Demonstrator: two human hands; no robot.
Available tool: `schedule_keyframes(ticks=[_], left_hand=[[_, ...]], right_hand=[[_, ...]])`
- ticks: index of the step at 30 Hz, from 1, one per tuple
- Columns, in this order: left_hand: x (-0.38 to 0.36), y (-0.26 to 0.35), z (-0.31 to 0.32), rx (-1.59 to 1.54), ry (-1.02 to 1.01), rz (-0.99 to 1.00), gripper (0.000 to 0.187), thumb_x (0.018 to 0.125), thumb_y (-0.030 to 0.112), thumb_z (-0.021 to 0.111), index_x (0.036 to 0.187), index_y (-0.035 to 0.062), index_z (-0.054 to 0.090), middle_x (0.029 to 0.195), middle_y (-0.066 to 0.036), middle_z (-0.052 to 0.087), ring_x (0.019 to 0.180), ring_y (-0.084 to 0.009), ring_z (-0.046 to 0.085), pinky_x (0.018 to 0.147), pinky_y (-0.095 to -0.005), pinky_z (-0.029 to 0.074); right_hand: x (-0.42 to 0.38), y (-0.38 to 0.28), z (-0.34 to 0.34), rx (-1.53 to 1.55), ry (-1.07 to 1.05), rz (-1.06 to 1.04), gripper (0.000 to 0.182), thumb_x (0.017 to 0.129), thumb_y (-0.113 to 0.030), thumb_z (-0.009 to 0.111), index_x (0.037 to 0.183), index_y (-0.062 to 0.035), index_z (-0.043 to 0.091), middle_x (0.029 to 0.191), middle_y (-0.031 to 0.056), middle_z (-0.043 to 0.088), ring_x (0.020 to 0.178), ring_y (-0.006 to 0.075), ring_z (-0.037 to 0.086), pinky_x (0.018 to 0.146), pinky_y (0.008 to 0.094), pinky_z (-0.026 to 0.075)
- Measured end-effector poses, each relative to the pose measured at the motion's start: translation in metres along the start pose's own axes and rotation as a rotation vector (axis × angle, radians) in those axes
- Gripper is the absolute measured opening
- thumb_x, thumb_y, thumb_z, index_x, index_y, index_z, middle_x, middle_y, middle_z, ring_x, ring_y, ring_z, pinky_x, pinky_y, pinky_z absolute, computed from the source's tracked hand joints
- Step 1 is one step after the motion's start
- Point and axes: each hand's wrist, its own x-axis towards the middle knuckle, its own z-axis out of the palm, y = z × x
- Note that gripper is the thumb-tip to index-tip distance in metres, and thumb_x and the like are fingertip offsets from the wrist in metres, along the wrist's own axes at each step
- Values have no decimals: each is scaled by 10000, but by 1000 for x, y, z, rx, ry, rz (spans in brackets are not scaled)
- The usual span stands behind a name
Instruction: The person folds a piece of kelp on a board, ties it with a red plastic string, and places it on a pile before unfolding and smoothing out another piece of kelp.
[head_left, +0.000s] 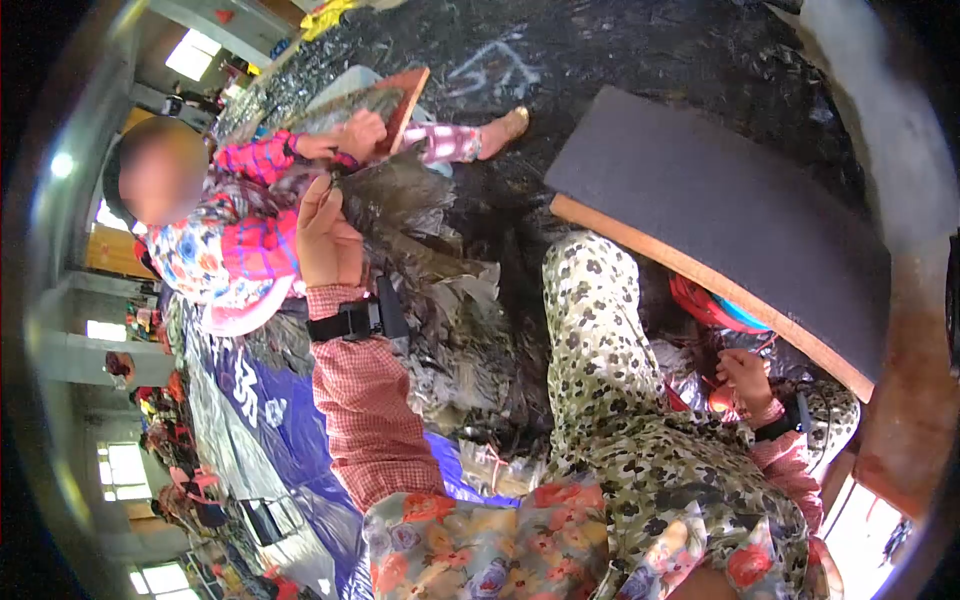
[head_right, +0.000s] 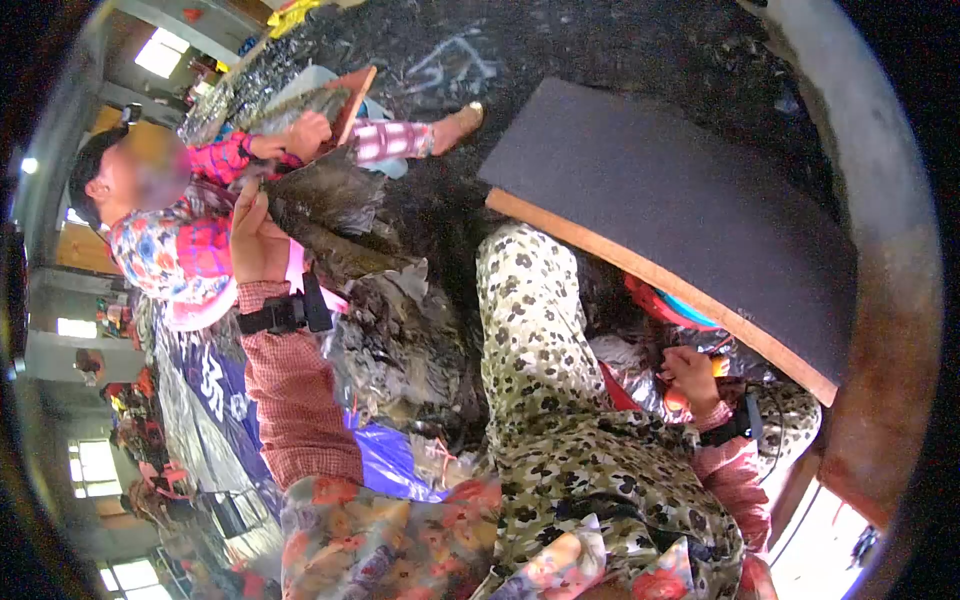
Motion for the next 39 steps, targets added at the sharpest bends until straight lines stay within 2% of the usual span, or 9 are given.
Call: schedule_keyframes(ticks=[3, 6, 9, 15, 20, 23, 29, 35, 39], left_hand=[[22, 10, 50, 87, -240, 115, 263, 825, -84, 485, 1071, -33, 560, 1029, -104, 609, 1022, -208, 552, 933, -335, 421], [56, -26, 55, 359, -59, 399, 218, 798, -76, 522, 1002, -57, 594, 1031, -83, 611, 997, -190, 551, 901, -305, 425], [36, -47, 138, -33, -226, 167, 282, 811, -42, 572, 1093, -44, 550, 928, -73, 603, 846, -156, 590, 711, -269, 515], [8, -95, 243, -42, -407, -29, 242, 760, -73, 593, 990, -2, 618, 875, -49, 614, 803, -134, 572, 766, -248, 457], [-12, -111, 289, -40, -776, -230, 206, 785, -72, 558, 979, -18, 602, 893, -60, 625, 804, -128, 600, 780, -235, 487], [-25, -118, 303, 43, -887, -259, 193, 793, -59, 575, 978, -11, 602, 903, -48, 620, 824, -105, 586, 782, -226, 471], [-40, -132, 289, 110, -661, -112, 307, 803, -12, 600, 1106, 7, 564, 943, -67, 627, 828, -121, 589, 737, -236, 470], [-43, -162, 221, 274, -489, -124, 246, 849, 40, 587, 1093, 12, 570, 946, -76, 649, 788, -117, 604, 705, -231, 474], [-70, -190, 203, 273, -477, -194, 242, 846, 32, 583, 1086, 2, 578, 965, -88, 653, 808, -136, 615, 715, -240, 472]], right_hand=[[2, -80, 18, 4, -36, -147, 246, 892, -187, 542, 1023, 13, 602, 801, 3, 600, 657, 76, 563, 541, 188, 417], [5, -161, 39, -90, -64, -255, 245, 900, -185, 548, 1024, 20, 599, 822, 3, 602, 674, 75, 558, 573, 189, 426], [14, -216, 54, -65, -152, -450, 251, 906, -176, 555, 1030, 39, 592, 845, 9, 604, 730, 85, 556, 643, 210, 447], [37, -280, 69, -102, -121, -602, 332, 878, -108, 590, 1171, 31, 516, 989, 57, 582, 883, 116, 545, 772, 258, 465], [38, -316, 56, 173, -36, -889, 805, 785, -43, 687, 1430, -92, 209, 1262, 101, 445, 995, 173, 534, 871, 296, 454], [51, -319, 34, 163, -193, -913, 448, 846, -105, 635, 1258, -33, 476, 1050, 32, 580, 927, 115, 549, 800, 246, 457], [38, -329, 5, 490, -60, -860, 220, 909, -140, 535, 1086, -18, 582, 931, 10, 633, 811, 85, 583, 760, 243, 471], [54, -282, -107, 190, 91, -1186, 360, 959, -161, 400, 1284, -5, 414, 1220, 119, 523, 1021, 241, 565, 829, 348, 515], [13, -282, -105, 662, -414, -1138, 373, 960, -168, 385, 1290, 4, 417, 1232, 139, 519, 1040, 271, 553, 872, 390, 493]])
